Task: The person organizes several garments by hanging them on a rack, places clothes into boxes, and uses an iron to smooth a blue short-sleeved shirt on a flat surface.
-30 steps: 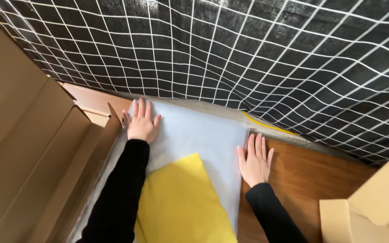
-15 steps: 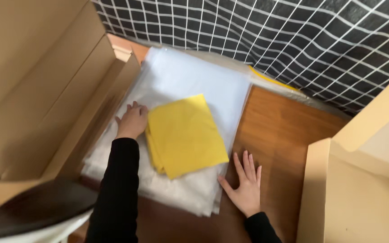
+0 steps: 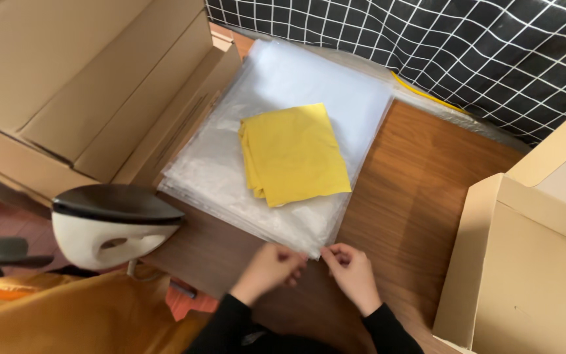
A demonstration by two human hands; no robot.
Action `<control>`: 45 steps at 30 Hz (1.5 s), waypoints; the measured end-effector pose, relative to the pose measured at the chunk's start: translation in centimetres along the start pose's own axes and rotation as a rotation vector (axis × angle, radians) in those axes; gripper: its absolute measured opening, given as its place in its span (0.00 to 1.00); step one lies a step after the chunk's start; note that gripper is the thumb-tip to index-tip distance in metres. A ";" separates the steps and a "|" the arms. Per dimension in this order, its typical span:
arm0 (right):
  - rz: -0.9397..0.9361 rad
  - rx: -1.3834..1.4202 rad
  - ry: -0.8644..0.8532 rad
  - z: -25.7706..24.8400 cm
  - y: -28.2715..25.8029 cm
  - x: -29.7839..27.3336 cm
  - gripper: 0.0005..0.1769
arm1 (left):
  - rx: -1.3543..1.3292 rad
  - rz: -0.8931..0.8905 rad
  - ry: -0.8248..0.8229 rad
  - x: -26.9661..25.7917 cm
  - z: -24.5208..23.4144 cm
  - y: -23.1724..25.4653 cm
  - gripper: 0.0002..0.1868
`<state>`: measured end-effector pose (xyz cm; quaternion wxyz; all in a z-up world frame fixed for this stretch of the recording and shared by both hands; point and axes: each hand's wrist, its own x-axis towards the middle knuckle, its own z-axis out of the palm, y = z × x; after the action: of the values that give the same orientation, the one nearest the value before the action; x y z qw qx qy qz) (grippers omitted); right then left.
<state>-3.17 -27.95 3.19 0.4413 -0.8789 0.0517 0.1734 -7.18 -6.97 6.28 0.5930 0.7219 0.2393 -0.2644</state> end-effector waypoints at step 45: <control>0.120 0.882 -0.105 -5.8 -0.1 3.2 0.23 | -1.288 0.159 1.028 12.9 -11.1 -2.2 0.23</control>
<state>1.31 -32.31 5.35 0.7649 -0.5923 0.1491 0.2047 2.08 4.71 -2.17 0.7240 0.2865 0.5336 0.3300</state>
